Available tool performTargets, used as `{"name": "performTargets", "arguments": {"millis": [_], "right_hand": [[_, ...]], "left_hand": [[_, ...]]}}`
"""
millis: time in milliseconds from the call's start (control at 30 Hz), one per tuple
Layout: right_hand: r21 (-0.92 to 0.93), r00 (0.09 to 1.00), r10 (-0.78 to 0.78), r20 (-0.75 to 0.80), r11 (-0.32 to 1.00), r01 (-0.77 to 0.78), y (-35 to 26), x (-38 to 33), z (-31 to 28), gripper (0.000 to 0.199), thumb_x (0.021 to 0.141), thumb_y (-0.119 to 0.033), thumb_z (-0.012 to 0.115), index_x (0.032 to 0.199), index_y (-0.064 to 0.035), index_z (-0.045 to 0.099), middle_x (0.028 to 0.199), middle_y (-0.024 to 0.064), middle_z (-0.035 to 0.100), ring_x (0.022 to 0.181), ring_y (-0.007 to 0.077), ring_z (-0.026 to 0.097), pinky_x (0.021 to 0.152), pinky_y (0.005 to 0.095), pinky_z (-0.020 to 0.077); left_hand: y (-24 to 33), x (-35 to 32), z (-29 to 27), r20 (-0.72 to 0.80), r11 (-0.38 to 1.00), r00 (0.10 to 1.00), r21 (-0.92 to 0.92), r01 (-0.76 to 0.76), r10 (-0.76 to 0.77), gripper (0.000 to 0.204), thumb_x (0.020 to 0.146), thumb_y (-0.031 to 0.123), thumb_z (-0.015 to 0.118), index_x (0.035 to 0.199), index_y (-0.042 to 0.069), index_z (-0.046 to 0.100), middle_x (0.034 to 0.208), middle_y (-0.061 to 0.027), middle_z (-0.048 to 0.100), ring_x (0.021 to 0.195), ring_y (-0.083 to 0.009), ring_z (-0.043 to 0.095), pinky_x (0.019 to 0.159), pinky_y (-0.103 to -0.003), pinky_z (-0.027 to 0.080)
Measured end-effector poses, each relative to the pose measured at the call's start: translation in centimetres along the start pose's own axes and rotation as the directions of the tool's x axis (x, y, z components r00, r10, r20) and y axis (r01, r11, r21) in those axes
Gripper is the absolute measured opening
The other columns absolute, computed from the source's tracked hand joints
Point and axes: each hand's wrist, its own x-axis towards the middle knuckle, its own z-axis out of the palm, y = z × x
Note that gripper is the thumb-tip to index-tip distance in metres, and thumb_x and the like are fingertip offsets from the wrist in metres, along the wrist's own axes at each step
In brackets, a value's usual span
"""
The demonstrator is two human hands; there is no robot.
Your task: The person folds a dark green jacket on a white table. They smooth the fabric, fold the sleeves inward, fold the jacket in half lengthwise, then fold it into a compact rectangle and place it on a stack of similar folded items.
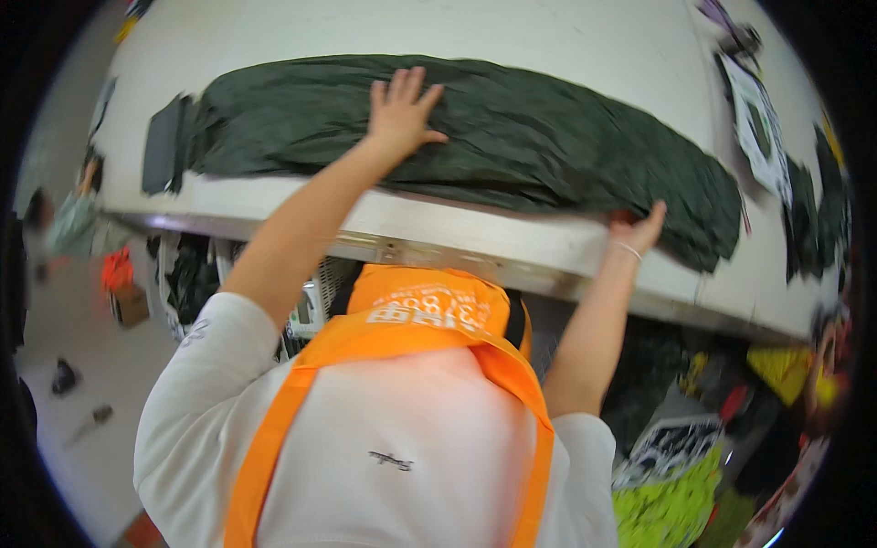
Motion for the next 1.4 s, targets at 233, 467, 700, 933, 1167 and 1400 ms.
{"name": "performTargets", "arguments": {"millis": [233, 467, 700, 933, 1167, 1400], "right_hand": [[-0.161, 0.982, -0.171, 0.083, 0.97, 0.183, -4.1, -0.4, 2.2, 0.036, 0.081, -0.009, 0.052, 0.114, 0.0065, 0.055, 0.114, 0.017, 0.059, 0.103, 0.0312, 0.057, 0.09, 0.0423, 0.0473], [-0.245, 0.776, -0.342, 0.531, 0.814, 0.526, -5.3, -18.3, 28.1, 0.027, 0.087, -0.011, 0.054, 0.104, 0.0083, 0.061, 0.106, 0.0174, 0.064, 0.092, 0.0282, 0.063, 0.081, 0.0384, 0.0513], [0.566, -0.515, 0.28, 0.81, -0.601, 0.564, 27.0, -38.6, 46.0, 0.03, 0.084, -0.018, 0.057, 0.106, 0.002, 0.06, 0.075, 0.0235, 0.063, 0.072, 0.0335, 0.065, 0.066, 0.0394, 0.0509], [-0.202, -0.283, 0.769, 0.573, 0.467, 0.861, 40.4, -35.2, 35.9, 0.048, 0.088, -0.032, 0.061, 0.126, -0.0034, 0.055, 0.098, 0.0109, 0.068, 0.084, 0.0152, 0.064, 0.079, 0.0276, 0.049], [-0.341, 0.155, 0.618, 0.77, 0.194, 0.92, 25.6, -9.8, 32.1, 0.033, 0.096, -0.022, 0.053, 0.116, 0.0029, 0.059, 0.107, 0.0071, 0.064, 0.099, 0.0133, 0.057, 0.088, 0.0258, 0.044], [-0.458, 0.392, 0.328, 0.86, 0.157, 0.875, 20.7, -5.9, 24.7, 0.041, 0.098, -0.031, 0.046, 0.076, 0.0024, 0.054, 0.066, -0.0035, 0.045, 0.066, 0.0084, 0.038, 0.059, 0.0267, 0.0367]], "left_hand": [[-0.9, -2.0, 6.3, -0.19, 0.878, 0.979, -0.478, -0.03, -0.07, 0.092, 0.075, 0.069, 0.055, 0.146, 0.018, 0.027, 0.154, -0.0138, 0.012, 0.141, -0.033, 0.009, 0.11, -0.057, 0.011], [-1.3, -2.7, 5.5, -0.166, 0.023, 0.965, -0.986, -0.165, -0.205, 0.054, 0.096, 0.041, 0.042, 0.141, 0.013, 0.037, 0.147, -0.0163, 0.032, 0.14, -0.0239, 0.021, 0.114, -0.041, 0.007], [-0.7, -1.5, 10.7, 0.115, -0.981, 0.974, -0.009, -0.193, -0.193, 0.05, 0.093, 0.037, 0.046, 0.134, 0.009, 0.046, 0.139, -0.0138, 0.044, 0.133, -0.0286, 0.035, 0.11, -0.041, 0.024], [-1.0, -3.0, 12.3, 0.223, -0.946, 0.941, 0.144, -0.291, -0.256, 0.05, 0.092, 0.038, 0.048, 0.132, 0.009, 0.047, 0.138, -0.014, 0.044, 0.131, -0.0297, 0.036, 0.109, -0.043, 0.026], [-1.2, -4.9, 10.3, 0.256, -0.974, 0.942, 0.013, -0.226, -0.215, 0.05, 0.09, 0.038, 0.051, 0.131, 0.009, 0.048, 0.137, -0.0142, 0.044, 0.129, -0.0307, 0.038, 0.107, -0.044, 0.028], [2.2, -5.8, 4.6, 0.182, -0.813, 0.951, -0.572, -0.105, -0.251, 0.05, 0.089, 0.038, 0.053, 0.129, 0.009, 0.049, 0.136, -0.0144, 0.045, 0.128, -0.0317, 0.039, 0.106, -0.045, 0.03]]}}
